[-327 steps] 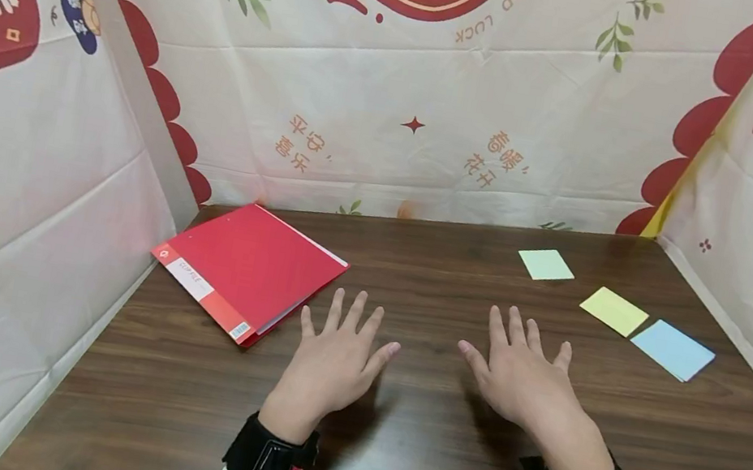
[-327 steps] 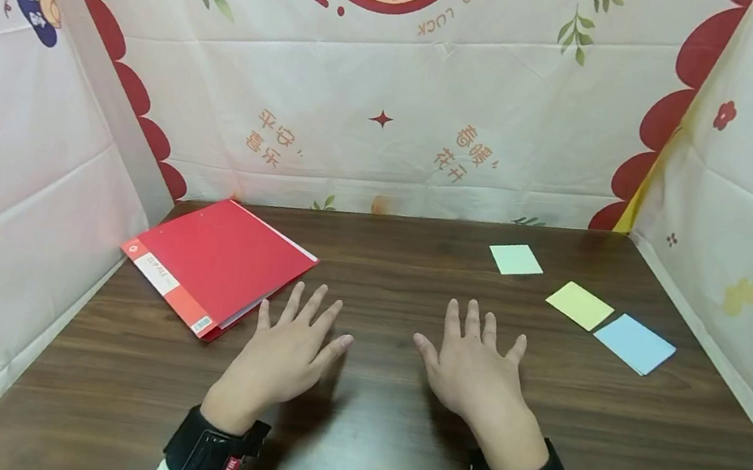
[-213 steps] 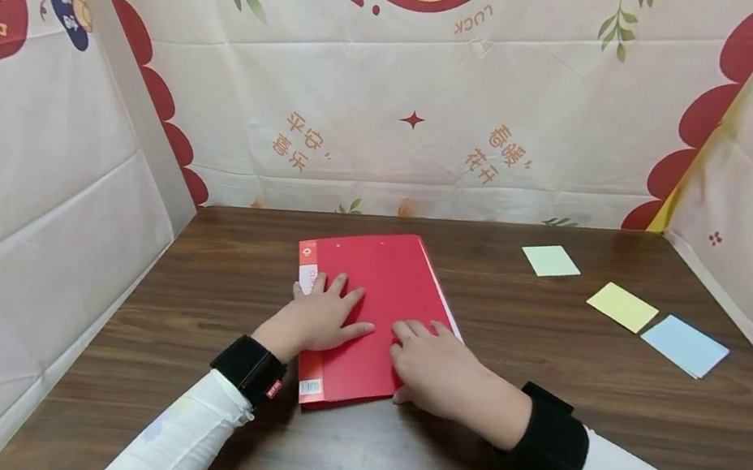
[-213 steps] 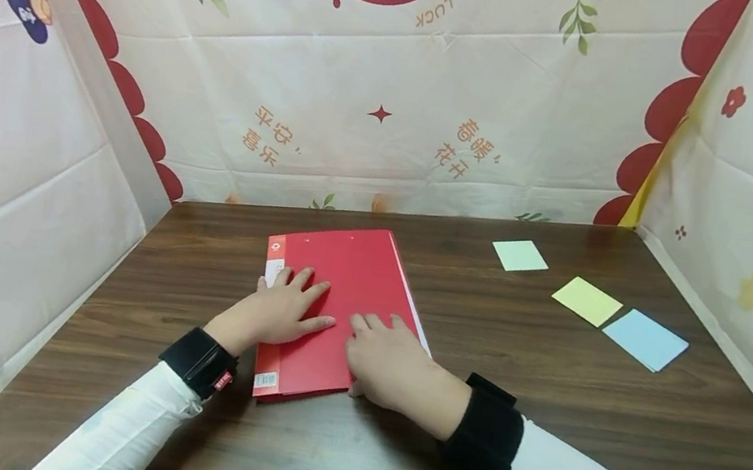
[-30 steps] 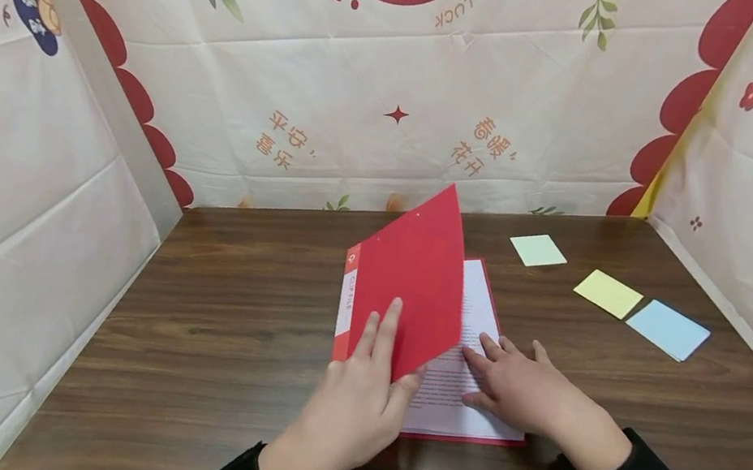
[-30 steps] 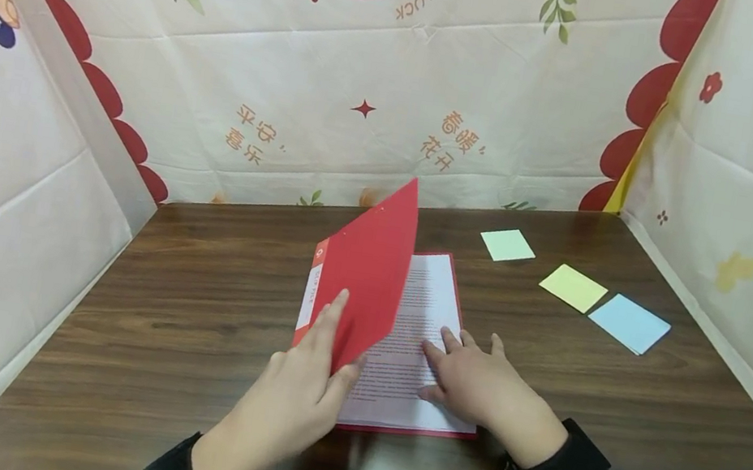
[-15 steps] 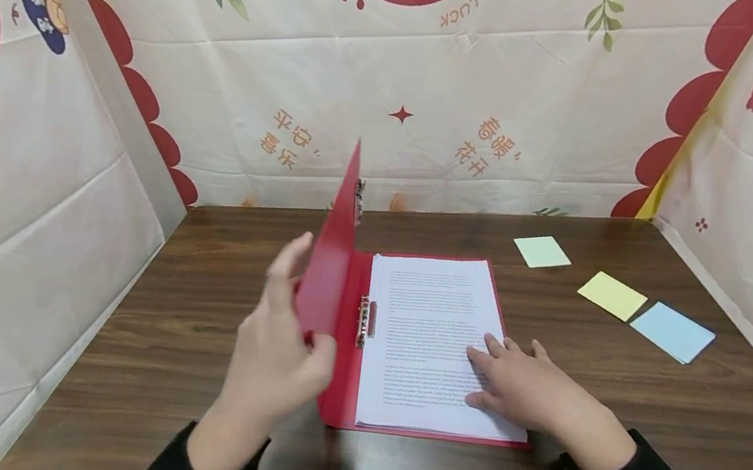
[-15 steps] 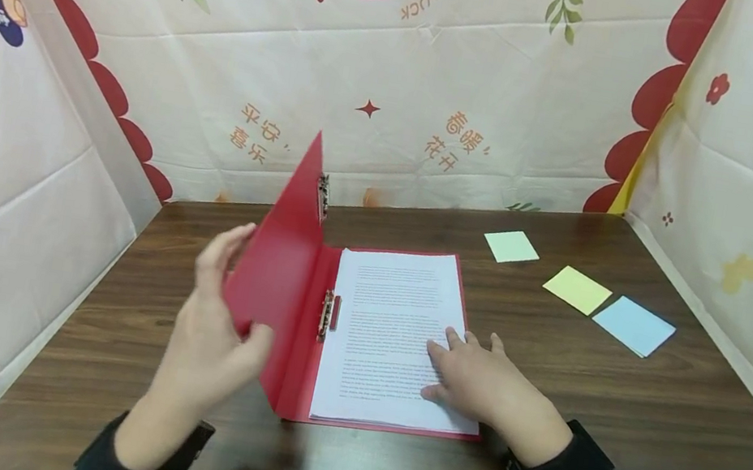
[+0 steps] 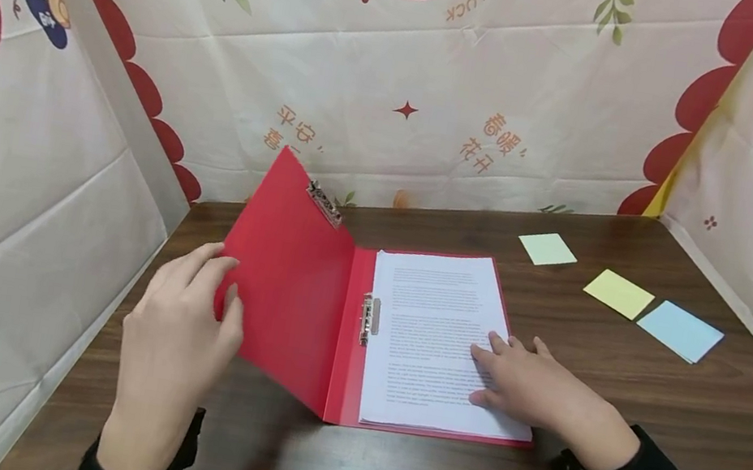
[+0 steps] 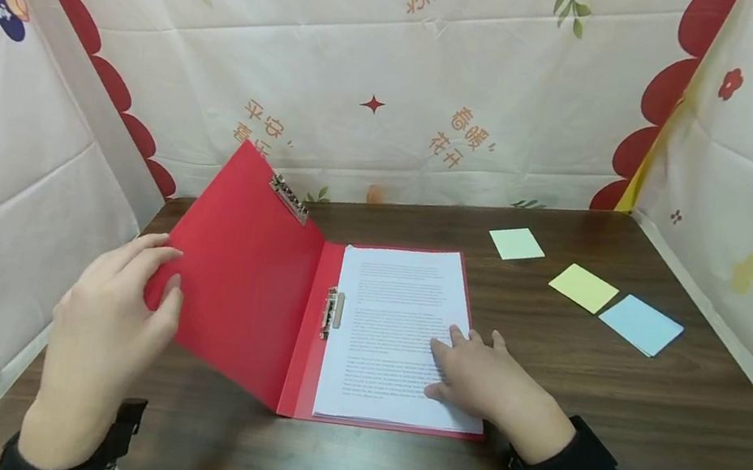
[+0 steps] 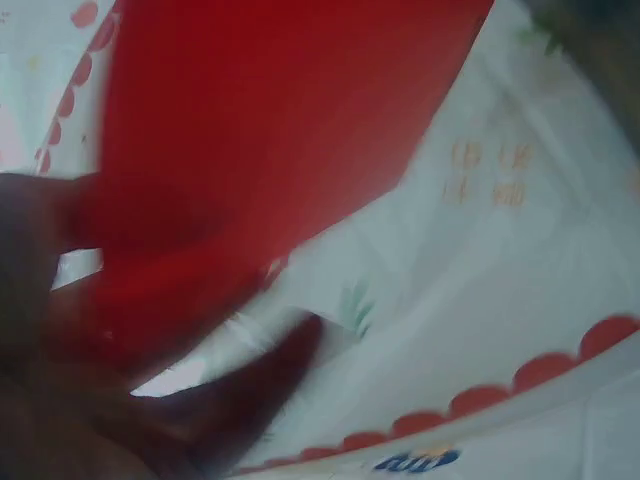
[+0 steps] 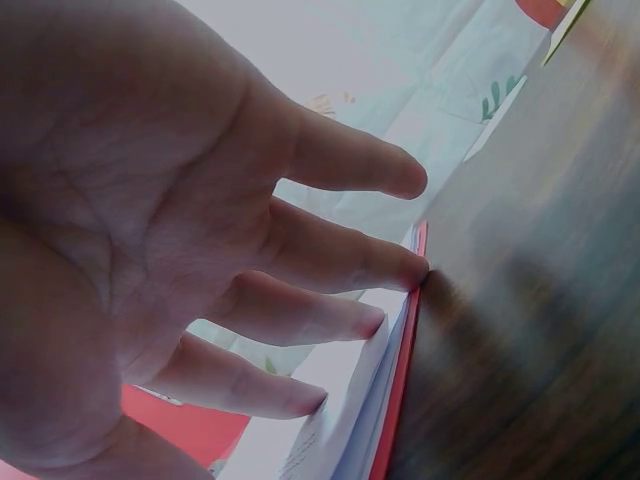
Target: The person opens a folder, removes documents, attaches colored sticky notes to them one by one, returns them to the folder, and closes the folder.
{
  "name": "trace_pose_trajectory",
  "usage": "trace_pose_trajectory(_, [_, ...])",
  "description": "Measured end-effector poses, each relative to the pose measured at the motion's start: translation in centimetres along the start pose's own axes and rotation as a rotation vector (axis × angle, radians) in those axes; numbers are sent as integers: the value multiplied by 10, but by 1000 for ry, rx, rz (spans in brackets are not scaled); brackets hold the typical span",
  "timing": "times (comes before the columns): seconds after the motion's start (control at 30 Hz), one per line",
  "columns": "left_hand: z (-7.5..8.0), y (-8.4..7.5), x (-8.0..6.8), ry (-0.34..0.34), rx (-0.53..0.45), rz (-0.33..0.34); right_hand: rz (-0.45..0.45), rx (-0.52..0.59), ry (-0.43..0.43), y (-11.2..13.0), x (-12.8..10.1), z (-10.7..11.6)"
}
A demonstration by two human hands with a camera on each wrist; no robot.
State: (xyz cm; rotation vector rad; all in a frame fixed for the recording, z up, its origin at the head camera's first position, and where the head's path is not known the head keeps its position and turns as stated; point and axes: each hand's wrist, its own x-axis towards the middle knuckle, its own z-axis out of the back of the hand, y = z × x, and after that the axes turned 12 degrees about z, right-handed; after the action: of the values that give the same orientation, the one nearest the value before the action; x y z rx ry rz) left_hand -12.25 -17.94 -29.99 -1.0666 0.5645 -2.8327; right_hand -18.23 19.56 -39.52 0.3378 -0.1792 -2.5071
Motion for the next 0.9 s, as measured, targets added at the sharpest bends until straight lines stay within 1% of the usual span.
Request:
trace_pose_trajectory(0.03, [1, -1, -1, 55, 93, 39, 0, -2, 1, 0, 0, 0])
trace_pose_trajectory(0.07, [2, -2, -1, 132, 182, 81, -1, -2, 2, 0, 0, 1])
trace_pose_trajectory(0.13, [-1, -4, -2, 316, 360, 151, -1, 2, 5, 0, 0, 1])
trace_pose_trajectory(0.17, [-5, -5, -2, 415, 431, 169, -2, 5, 8, 0, 0, 1])
trace_pose_trajectory(0.2, [-10, -6, -3, 510, 480, 182, -3, 8, 10, 0, 0, 1])
trace_pose_trajectory(0.23, [-18, -6, -4, 601, 509, 194, -5, 11, 12, 0, 0, 1])
trace_pose_trajectory(0.3, [-35, -8, -6, 762, 516, 202, -7, 15, 13, 0, -1, 2])
trace_pose_trajectory(0.37, [-54, -11, -10, 887, 472, 211, -9, 14, 14, 0, -1, 2])
trace_pose_trajectory(0.43, [-71, -15, -15, 982, 411, 216, -11, 13, 13, 0, -2, 2])
trace_pose_trajectory(0.5, [-87, -20, -19, 1036, 357, 215, -17, 14, 11, 0, -2, 2])
trace_pose_trajectory(0.6, [-109, -32, -24, 1072, 312, 206, -28, 19, 12, 1, -2, 2])
trace_pose_trajectory(0.67, [-120, -40, -24, 1081, 326, 199, -36, 27, 14, 1, -2, 2])
trace_pose_trajectory(0.73, [-130, -46, -26, 1087, 360, 204, -36, 31, 18, 1, -3, 3])
trace_pose_trajectory(0.83, [-138, -52, -27, 1091, 417, 225, -31, 28, 19, 1, -3, 3])
trace_pose_trajectory(0.9, [-140, -54, -27, 1090, 428, 250, -27, 14, 14, 2, -2, 3])
